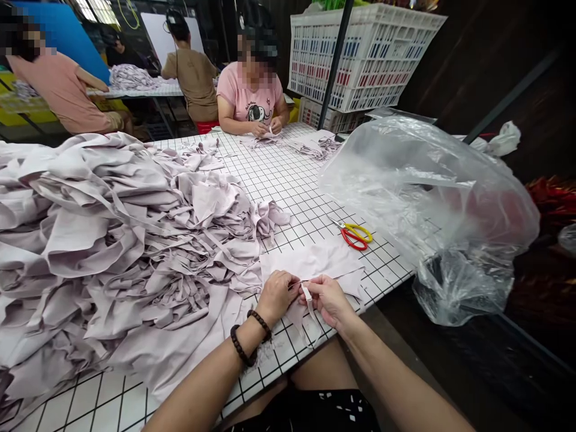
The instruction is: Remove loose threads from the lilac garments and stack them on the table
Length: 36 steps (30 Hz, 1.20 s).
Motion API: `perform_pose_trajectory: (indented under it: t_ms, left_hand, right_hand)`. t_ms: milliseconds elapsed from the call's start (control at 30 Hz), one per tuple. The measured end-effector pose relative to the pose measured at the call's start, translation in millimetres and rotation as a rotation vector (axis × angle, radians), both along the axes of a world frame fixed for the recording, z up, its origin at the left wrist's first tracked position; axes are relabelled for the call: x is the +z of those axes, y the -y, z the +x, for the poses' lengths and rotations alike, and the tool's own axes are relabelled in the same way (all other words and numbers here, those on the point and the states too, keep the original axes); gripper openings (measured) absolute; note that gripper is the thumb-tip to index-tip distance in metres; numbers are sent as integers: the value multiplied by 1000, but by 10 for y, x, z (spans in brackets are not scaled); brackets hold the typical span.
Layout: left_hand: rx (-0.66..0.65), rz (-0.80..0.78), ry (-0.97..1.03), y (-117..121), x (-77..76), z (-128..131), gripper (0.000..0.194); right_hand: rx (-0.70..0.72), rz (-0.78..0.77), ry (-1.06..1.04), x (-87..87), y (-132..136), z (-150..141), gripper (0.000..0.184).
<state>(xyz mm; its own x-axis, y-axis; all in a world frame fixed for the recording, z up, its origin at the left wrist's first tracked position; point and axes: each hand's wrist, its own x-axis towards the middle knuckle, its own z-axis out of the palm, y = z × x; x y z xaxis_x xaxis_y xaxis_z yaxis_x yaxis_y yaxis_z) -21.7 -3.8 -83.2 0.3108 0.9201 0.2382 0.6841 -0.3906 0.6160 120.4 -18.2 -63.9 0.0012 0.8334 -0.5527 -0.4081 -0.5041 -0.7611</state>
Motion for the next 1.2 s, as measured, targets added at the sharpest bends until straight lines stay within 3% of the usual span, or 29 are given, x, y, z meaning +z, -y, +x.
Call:
perform_pose_trajectory:
  t_ms: [367,833,1000,1200]
  left_hand:
    - [-16,43,-10,0,-36,-4,5]
    - [-116,163,-126,42,-60,-30,10]
    - [-133,138,-135,41,-80,-17,9]
    - [-60,89,-43,17,-61,-6,6]
  right_hand:
    - [-47,-37,-35,50,-4,-14,27]
    - [106,27,181,68,-69,4,29]
    - [197,-4,132,80,-105,8,34]
    - [227,4,115,145,-68,70,33]
